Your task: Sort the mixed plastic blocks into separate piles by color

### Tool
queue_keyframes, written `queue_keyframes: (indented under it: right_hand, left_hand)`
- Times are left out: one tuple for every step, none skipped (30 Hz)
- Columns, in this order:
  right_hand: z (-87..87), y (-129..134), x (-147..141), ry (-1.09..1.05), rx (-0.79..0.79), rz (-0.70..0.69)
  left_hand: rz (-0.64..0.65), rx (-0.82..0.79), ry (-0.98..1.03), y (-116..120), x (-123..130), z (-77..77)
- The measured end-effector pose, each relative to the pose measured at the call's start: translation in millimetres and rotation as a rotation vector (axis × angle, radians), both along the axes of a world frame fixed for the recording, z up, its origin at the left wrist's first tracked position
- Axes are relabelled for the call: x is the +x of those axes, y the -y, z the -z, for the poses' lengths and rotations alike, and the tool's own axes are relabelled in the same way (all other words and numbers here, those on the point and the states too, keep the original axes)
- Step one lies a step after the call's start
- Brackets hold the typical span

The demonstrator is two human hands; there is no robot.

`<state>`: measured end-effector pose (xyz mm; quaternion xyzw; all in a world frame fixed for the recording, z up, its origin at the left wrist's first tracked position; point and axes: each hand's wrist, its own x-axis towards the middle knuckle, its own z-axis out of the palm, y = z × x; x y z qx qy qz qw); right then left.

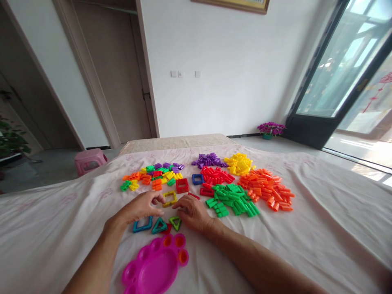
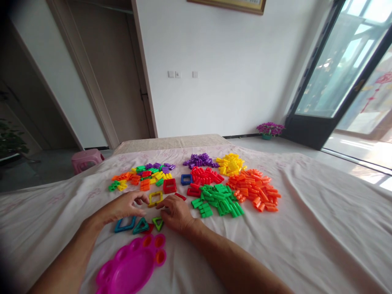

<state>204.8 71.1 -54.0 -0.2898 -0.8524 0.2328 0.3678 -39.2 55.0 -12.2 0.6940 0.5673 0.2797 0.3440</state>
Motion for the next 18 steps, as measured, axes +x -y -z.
queue_keyframes:
  right_hand:
    - [-2.1,2,-1,0.051,0.041,-0.041]
    - [-3.9,5,-1,0.096,0.084,-0.072]
    - [-5.5,7,-2,0.133,0.121,-0.090]
    - [-6.8,9,-2,0.164,0.148,-0.096]
    - [-7.7,10,-2,0.190,0.162,-0.091]
    - [-8.3,11,-3,0.210,0.169,-0.078]
    - [-8.6,12,-3,0.224,0.173,-0.059]
    - [-8.6,13,-2,0.234,0.175,-0.039]
    - [-8.5,13,-2,0.238,0.177,-0.022]
    - [-8.3,13,-2,0.236,0.178,-0.009]
    - [-8.1,12,-1,0.232,0.179,-0.002]
    - [-8.1,12,-1,0.225,0.180,0.001]
    - [-8.2,11,-1,0.217,0.182,-0.004]
    - [-8.5,11,0,0.207,0.183,-0.015]
    - [-8.9,10,0,0.197,0.183,-0.030]
    - [-9.3,10,1,0.185,0.179,-0.044]
    - [-9.4,9,1,0.170,0.170,-0.055]
    - [-9.4,8,1,0.151,0.158,-0.059]
  left_hand:
    - [0.037,-0.050,-0.058,5,0,-5.7]
    - [0.069,-0.086,-0.121,9,1,-10.6]
    - [0.097,-0.108,-0.179,14,4,-14.6]
    - [0.120,-0.117,-0.231,18,8,-17.6]
    - [0.133,-0.113,-0.275,21,13,-19.8]
    - [0.135,-0.100,-0.315,23,18,-21.1]
    - [0.127,-0.081,-0.347,25,22,-21.9]
    - [0.112,-0.063,-0.371,26,26,-22.1]
    - [0.099,-0.048,-0.386,26,28,-22.0]
    - [0.091,-0.040,-0.390,25,29,-21.4]
    - [0.091,-0.041,-0.382,24,28,-20.5]
    - [0.096,-0.051,-0.366,22,27,-19.2]
    - [0.104,-0.067,-0.346,20,25,-17.5]
    - [0.108,-0.084,-0.320,18,23,-15.3]
    - [0.106,-0.100,-0.292,16,21,-12.8]
    - [0.100,-0.111,-0.260,14,20,-10.1]
    - [0.094,-0.116,-0.228,12,19,-7.4]
    - [0.090,-0.113,-0.199,10,20,-4.9]
